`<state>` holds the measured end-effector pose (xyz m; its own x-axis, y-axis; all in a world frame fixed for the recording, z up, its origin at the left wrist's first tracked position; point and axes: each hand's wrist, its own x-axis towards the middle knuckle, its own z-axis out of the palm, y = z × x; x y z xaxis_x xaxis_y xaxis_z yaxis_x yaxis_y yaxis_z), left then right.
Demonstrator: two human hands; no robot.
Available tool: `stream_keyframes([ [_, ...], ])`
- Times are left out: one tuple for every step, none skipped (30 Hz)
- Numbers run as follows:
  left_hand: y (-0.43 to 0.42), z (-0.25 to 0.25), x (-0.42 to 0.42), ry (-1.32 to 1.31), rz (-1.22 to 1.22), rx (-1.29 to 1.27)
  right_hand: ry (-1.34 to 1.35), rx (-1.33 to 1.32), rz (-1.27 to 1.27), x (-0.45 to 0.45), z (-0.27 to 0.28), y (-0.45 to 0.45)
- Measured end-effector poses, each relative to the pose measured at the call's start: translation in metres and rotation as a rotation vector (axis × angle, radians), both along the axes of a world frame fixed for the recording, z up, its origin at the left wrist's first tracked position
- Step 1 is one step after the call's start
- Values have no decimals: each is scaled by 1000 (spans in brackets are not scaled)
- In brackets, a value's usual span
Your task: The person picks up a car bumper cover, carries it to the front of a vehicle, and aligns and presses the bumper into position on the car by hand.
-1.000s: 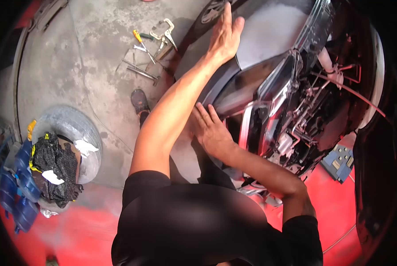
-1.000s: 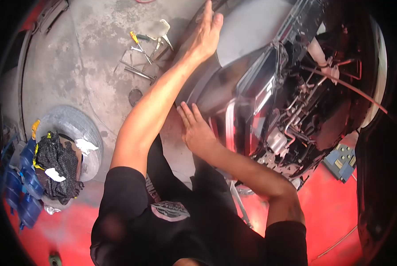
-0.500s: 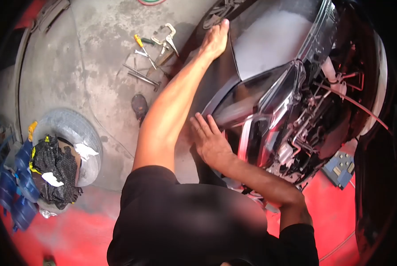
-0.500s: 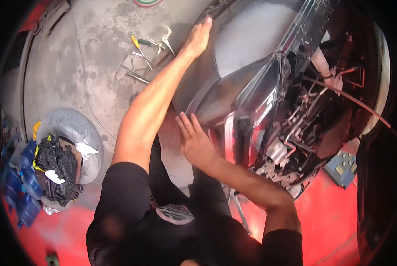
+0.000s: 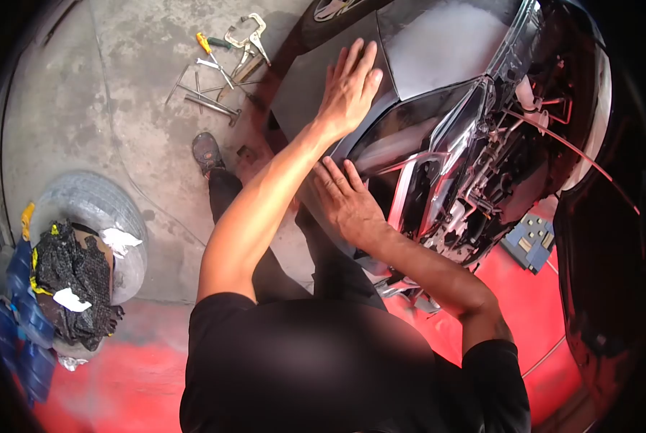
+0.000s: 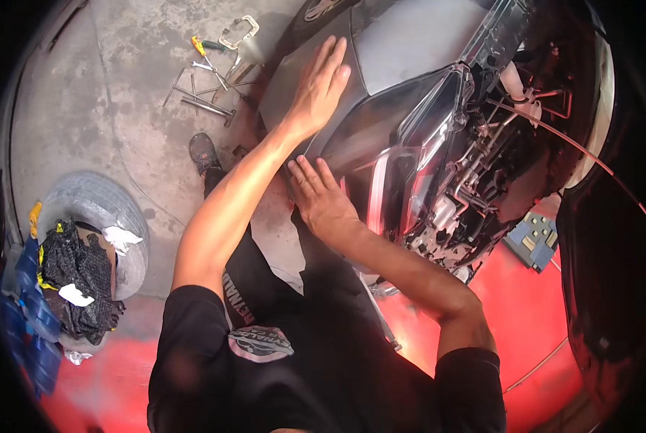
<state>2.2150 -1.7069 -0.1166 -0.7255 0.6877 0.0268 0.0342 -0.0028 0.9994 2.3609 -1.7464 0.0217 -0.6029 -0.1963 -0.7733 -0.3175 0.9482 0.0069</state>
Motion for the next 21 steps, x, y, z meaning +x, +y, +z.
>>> stream_keyframes([
  [-11, 1, 9, 0, -24, -18, 15, -41, -39, 4, 2, -1],
  [-23, 6, 17, 3, -49, -37, 32, -82, -81, 9, 5, 0],
  [-33, 8, 22, 11, -72, -55, 54, -123, -119, 12, 6, 1],
  [-42, 8, 26, -6, -100, -38, 76, -167, -174, 18, 10, 0],
  [-48, 12, 30, -10, -121, -63, 97, -211, -228, 25, 15, -2],
  [-54, 18, 32, -12, -141, -87, 122, -255, -280, 33, 20, -5],
  [-58, 22, 31, -10, -161, -111, 148, -269, -300, 40, 24, -7],
  [-62, 27, 28, 15, -183, -143, 176, -283, -319, 49, 28, -11],
  [-63, 29, 26, 15, -188, -143, 201, -298, -340, 59, 33, -15],
  [-64, 30, 26, 14, -194, -142, 192, -300, -376, 70, 36, -18],
  [-65, 31, 25, 15, -201, -140, 186, -301, -413, 82, 38, -21],
  [-67, 33, 25, 18, -211, -150, 179, -304, -453, 93, 41, -24],
  [-69, 36, 26, 20, -223, -162, 159, -298, -511, 104, 45, -29],
  [-72, 38, 26, 26, -237, -174, 142, -293, -570, 115, 50, -33],
  [-76, 40, 27, 15, -250, -175, 126, -287, -632, 126, 55, -37],
  [-81, 43, 28, 6, -265, -175, 111, -278, -690, 139, 60, -42],
  [-85, 46, 29, -3, -280, -174, 96, -270, -748, 152, 66, -47],
  [-89, 47, 30, -25, -296, -171, 77, -264, -805, 169, 72, -52],
  [-91, 46, 32, -20, -298, -164, 53, -234, -915, 189, 75, -58],
  [-93, 45, 34, -14, -300, -159, 28, -207, -1026, 211, 75, -65],
  [-96, 47, 35, -9, -304, -157, -1, -183, -1137, 233, 77, -73],
])
